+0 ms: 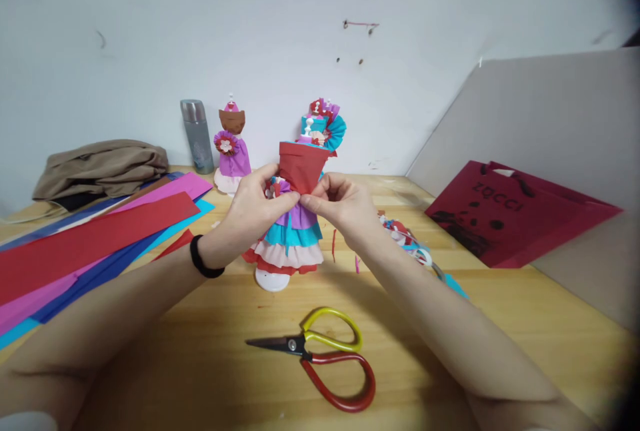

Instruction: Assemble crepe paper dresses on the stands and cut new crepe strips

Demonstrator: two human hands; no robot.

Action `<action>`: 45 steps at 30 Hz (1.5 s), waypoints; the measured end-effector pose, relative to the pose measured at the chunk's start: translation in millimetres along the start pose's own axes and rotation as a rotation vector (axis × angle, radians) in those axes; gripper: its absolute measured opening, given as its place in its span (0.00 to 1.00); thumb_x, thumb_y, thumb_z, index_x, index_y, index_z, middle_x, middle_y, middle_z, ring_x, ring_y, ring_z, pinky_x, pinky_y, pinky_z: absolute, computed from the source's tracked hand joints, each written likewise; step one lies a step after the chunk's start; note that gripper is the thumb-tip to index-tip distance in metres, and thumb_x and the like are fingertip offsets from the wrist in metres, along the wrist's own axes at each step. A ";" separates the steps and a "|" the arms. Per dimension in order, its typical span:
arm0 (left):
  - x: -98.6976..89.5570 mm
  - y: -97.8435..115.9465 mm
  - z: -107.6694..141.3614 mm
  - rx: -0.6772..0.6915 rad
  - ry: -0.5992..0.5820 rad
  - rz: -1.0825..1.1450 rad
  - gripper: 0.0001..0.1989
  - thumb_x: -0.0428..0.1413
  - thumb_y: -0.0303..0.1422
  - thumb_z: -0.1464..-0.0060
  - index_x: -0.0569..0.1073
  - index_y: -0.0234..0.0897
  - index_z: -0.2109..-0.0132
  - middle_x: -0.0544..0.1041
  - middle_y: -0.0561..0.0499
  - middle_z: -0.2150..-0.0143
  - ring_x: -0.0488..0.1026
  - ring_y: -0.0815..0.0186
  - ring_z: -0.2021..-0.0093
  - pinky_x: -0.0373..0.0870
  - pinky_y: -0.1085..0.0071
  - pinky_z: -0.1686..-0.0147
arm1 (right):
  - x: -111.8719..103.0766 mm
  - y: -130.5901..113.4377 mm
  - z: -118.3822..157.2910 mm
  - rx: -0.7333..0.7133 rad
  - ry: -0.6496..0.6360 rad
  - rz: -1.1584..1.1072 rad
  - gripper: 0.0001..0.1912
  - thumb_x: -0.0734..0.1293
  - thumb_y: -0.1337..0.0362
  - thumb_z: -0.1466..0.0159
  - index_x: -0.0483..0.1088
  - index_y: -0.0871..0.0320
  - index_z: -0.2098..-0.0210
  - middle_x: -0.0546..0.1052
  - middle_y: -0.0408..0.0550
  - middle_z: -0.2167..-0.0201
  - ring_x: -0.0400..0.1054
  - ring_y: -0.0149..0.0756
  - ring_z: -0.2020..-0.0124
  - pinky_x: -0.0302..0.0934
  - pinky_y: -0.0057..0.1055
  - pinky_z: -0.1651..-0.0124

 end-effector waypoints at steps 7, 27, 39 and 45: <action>2.4 0.3 1.5 -0.011 -0.029 -0.042 0.11 0.58 0.31 0.50 0.74 0.33 0.58 0.76 0.50 0.66 0.73 0.63 0.64 0.70 0.68 0.66 | 0.2 8.6 -5.9 0.096 -0.021 -0.128 0.20 0.77 0.60 0.60 0.61 0.56 0.79 0.62 0.33 0.84 0.51 0.23 0.81 0.47 0.26 0.77; 4.1 8.4 5.3 0.017 -0.054 0.030 0.09 0.58 0.33 0.49 0.73 0.34 0.61 0.76 0.50 0.65 0.71 0.65 0.66 0.69 0.70 0.67 | 3.7 -5.7 2.5 -0.102 -0.014 0.049 0.14 0.72 0.58 0.50 0.62 0.56 0.76 0.59 0.36 0.80 0.53 0.28 0.77 0.50 0.28 0.73; 2.4 1.3 2.0 0.000 -0.023 0.071 0.10 0.59 0.30 0.52 0.74 0.33 0.60 0.79 0.50 0.65 0.74 0.66 0.67 0.72 0.71 0.66 | 11.0 -3.9 -6.2 -0.088 -0.224 -0.039 0.20 0.77 0.56 0.52 0.63 0.56 0.73 0.62 0.35 0.80 0.55 0.27 0.77 0.52 0.28 0.73; 1.7 -3.6 0.0 0.004 -0.015 0.051 0.13 0.59 0.30 0.52 0.74 0.32 0.57 0.78 0.50 0.65 0.72 0.66 0.67 0.70 0.71 0.68 | 8.2 -1.6 -5.8 -0.010 -0.246 -0.147 0.17 0.76 0.54 0.51 0.68 0.57 0.72 0.68 0.38 0.78 0.60 0.27 0.78 0.57 0.28 0.73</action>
Point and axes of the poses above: each hand's wrist, its own z-axis away from the middle knuckle, its own x-axis out of the palm, y = z × x, the point moved 10 cm from there along -z, towards the middle knuckle
